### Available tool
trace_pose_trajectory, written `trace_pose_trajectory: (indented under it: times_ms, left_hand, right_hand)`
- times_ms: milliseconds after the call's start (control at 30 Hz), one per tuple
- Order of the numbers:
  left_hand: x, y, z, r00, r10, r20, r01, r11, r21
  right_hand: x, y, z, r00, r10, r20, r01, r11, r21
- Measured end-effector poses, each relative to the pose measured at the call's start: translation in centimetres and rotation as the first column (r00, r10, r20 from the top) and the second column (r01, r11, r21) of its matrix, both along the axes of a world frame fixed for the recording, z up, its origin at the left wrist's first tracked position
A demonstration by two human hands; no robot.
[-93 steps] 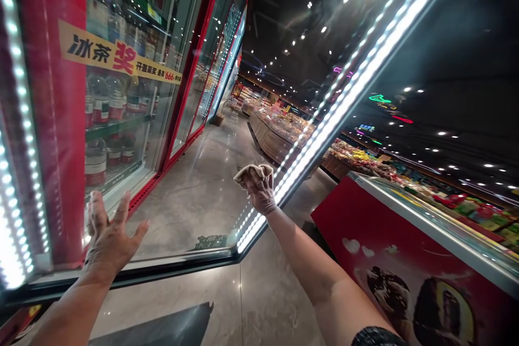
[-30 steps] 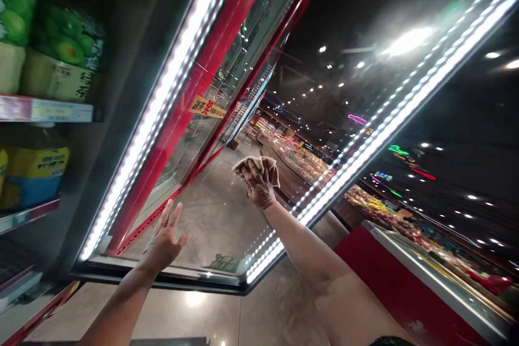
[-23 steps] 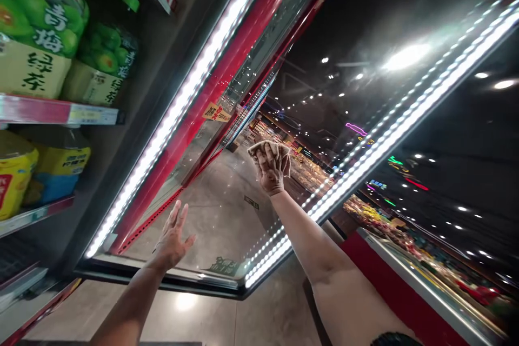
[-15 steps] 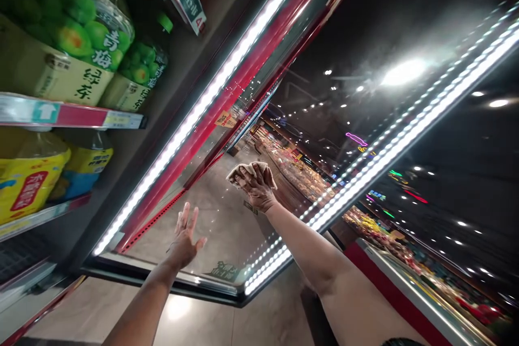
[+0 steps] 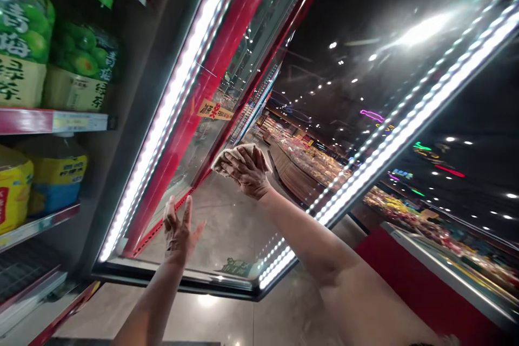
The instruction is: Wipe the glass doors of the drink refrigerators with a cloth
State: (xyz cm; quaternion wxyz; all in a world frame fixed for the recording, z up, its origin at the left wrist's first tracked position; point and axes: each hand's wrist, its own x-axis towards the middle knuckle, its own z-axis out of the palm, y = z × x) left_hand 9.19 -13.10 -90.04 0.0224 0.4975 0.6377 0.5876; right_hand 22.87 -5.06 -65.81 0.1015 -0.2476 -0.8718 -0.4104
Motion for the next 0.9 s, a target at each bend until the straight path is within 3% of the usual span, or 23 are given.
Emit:
trace_pose_trajectory:
  times_ms: [100,167,300,400,500,600,700,800,900]
  left_hand:
    - [-1.1,0.7,1.1,0.999,-0.026,-0.037,0.027,0.999,0.023]
    - [-1.4,1.1,1.5,0.995,-0.08,-0.055,0.081,0.997,0.018]
    - [-0.8,1.5,2.0,0.996,-0.076,-0.043,0.077,0.997,0.002]
    - [-0.1,1.5,2.4,0.999,-0.04,-0.025,0.04,0.999,-0.008]
    - [0.0,1.4,2.4,0.998,-0.019,-0.051,0.018,1.0,-0.018]
    - [-0.2,1.3,2.1,0.995,-0.054,-0.08,0.049,0.997,-0.055]
    - [-0.4,1.2,1.9,0.994,-0.087,-0.062,0.081,0.992,-0.099]
    - [-0.5,1.2,2.0,0.994,-0.087,-0.063,0.079,0.99,-0.116]
    - [-0.7,1.2,2.1,0.993,-0.058,-0.101,0.043,0.99,-0.137]
  right_hand:
    - [-1.1,-0.4,1.3,0.99,-0.04,-0.133,0.044,0.999,0.025]
    - [-2.0,-0.7,1.1,0.978,-0.063,-0.198,0.07,0.997,0.031]
    - [-3.1,-0.8,0.2,0.996,0.0,-0.088,-0.002,1.0,-0.013]
    - [-4.4,-0.3,0.9,0.995,0.056,-0.081,-0.058,0.998,-0.029]
    - [-7.0,-0.1,1.2,0.974,0.041,-0.225,-0.047,0.999,-0.025]
    - [-10.2,-0.3,0.1,0.95,0.015,-0.312,-0.031,0.999,-0.044]
    - [-12.2,-0.7,-1.1,0.977,0.049,-0.209,-0.068,0.994,-0.087]
    - [-13.0,-0.7,-0.5,0.99,0.117,-0.081,-0.127,0.984,-0.127]
    - [-13.9,-0.4,0.6,0.975,0.088,-0.202,-0.112,0.987,-0.112]
